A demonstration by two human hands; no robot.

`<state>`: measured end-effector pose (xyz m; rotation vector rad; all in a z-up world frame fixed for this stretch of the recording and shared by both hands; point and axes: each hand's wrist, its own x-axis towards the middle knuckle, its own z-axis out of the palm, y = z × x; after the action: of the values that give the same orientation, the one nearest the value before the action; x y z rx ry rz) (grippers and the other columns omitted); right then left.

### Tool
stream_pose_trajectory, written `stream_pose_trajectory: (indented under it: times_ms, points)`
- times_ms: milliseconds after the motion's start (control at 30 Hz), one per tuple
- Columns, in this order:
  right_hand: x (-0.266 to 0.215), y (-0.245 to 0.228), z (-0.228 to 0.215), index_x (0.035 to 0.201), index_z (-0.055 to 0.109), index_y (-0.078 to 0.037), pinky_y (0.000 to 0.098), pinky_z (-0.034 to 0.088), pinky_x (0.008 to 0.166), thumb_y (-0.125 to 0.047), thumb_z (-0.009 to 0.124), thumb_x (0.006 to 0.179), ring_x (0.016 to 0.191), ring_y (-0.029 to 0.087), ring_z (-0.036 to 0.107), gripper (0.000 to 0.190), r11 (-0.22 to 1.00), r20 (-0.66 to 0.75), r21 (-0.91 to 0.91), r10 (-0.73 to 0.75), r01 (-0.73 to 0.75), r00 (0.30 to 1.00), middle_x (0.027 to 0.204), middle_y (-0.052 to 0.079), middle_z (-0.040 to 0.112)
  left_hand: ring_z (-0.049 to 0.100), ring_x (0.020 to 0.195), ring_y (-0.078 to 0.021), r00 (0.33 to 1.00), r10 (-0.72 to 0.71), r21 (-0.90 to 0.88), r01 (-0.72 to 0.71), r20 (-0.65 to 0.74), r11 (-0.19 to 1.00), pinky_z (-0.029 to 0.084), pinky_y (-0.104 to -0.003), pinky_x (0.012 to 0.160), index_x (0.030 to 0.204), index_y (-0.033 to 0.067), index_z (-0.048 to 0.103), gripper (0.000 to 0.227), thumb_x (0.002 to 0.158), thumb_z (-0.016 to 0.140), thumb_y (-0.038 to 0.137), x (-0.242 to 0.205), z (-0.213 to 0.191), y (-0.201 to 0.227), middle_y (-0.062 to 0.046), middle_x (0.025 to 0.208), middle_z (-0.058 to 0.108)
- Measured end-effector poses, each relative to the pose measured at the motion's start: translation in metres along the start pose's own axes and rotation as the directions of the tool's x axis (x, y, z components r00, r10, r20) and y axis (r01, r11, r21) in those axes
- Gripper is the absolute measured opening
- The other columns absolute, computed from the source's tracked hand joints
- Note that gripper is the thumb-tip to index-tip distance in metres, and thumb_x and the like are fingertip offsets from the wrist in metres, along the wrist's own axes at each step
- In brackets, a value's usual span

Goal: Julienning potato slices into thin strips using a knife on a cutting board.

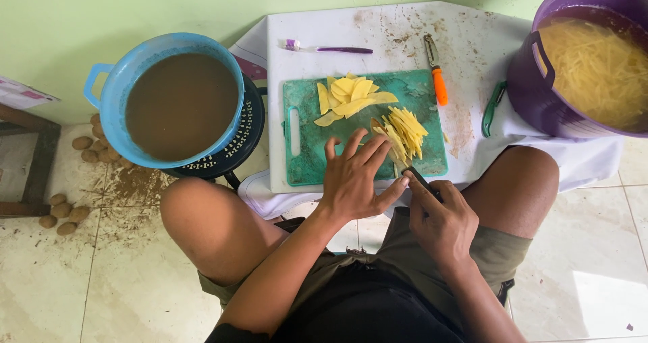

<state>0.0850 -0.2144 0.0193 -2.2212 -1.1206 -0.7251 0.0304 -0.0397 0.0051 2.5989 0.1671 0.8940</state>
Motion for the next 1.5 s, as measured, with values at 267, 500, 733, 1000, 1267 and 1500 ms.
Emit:
stream_pose_trajectory:
  times_ms: [267, 500, 733, 1000, 1267, 1500]
  points:
    - [-0.005, -0.004, 0.003, 0.097, 0.084, -0.025, 0.0296, 0.046, 0.047, -0.010, 0.073, 0.089, 0.058, 0.021, 0.062, 0.020, 1.000, 0.040, 0.009, 0.026, -0.027, 0.999, 0.079, 0.000, 0.065, 0.052, 0.131, -0.0369, 0.983, -0.017, 0.010, 0.016, 0.180, 1.000, 0.030, -0.067, 0.096, 0.114, 0.0077, 0.073, 0.070, 0.090, 0.039, 0.063, 0.015, -0.001, 0.008, -0.013, 0.125, 0.068]
    - [-0.002, -0.001, 0.000, 0.119, 0.079, -0.012, 0.0400, 0.052, 0.052, -0.008, 0.071, 0.093, 0.072, 0.036, 0.072, 0.028, 0.902, 0.128, 0.368, 0.189, -0.223, 0.974, 0.084, 0.011, 0.072, 0.050, 0.134, -0.0397, 0.995, -0.090, 0.010, 0.090, 0.051, 0.996, 0.028, -0.064, 0.100, 0.122, 0.0101, 0.072, 0.076, 0.094, 0.031, 0.067, 0.023, -0.017, 0.001, -0.017, 0.134, 0.064]
    - [0.005, 0.000, -0.001, 0.132, 0.067, -0.005, 0.0287, 0.043, 0.048, -0.008, 0.059, 0.099, 0.047, 0.016, 0.057, 0.034, 0.610, 0.464, 0.516, 0.391, -0.601, 0.795, 0.068, 0.010, 0.074, 0.045, 0.133, -0.0333, 0.972, -0.052, -0.077, 0.035, -0.228, 0.996, 0.021, -0.058, 0.102, 0.120, 0.0161, 0.073, 0.051, 0.089, 0.057, 0.053, 0.006, -0.012, -0.007, -0.008, 0.140, 0.059]
    - [0.010, 0.016, 0.001, 0.133, 0.057, 0.001, 0.0215, 0.032, 0.039, -0.013, 0.041, 0.109, 0.039, 0.009, 0.041, 0.033, -0.389, 0.791, 0.612, 0.315, -0.688, 0.525, 0.076, 0.020, 0.063, 0.048, 0.126, -0.0326, 0.951, -0.093, -0.025, 0.090, -0.295, 0.996, 0.022, -0.054, 0.098, 0.114, 0.0176, 0.073, 0.033, 0.086, 0.071, 0.035, -0.022, 0.000, -0.008, -0.004, 0.135, 0.059]
    - [0.016, 0.034, -0.015, 0.134, 0.055, 0.001, 0.0220, 0.030, 0.042, -0.012, 0.041, 0.109, 0.044, 0.009, 0.040, 0.031, -0.282, 0.734, 0.667, 0.411, -0.690, 0.541, 0.077, 0.017, 0.059, 0.044, 0.132, -0.0347, 0.989, -0.057, 0.053, 0.064, -0.134, 0.997, 0.026, -0.057, 0.095, 0.100, 0.0155, 0.075, 0.036, 0.083, 0.080, 0.046, -0.026, 0.031, 0.007, -0.005, 0.130, 0.058]
    - [-0.006, 0.044, -0.022, 0.132, 0.053, 0.004, 0.0230, 0.029, 0.042, -0.011, 0.041, 0.110, 0.044, 0.010, 0.037, 0.029, -0.172, 0.681, 0.682, 0.503, -0.711, 0.532, 0.074, 0.019, 0.058, 0.044, 0.128, -0.0316, 0.988, -0.060, 0.108, 0.076, -0.144, 0.991, 0.024, -0.057, 0.095, 0.082, 0.0130, 0.073, 0.022, 0.084, 0.080, 0.034, -0.027, 0.043, 0.008, -0.003, 0.117, 0.060]
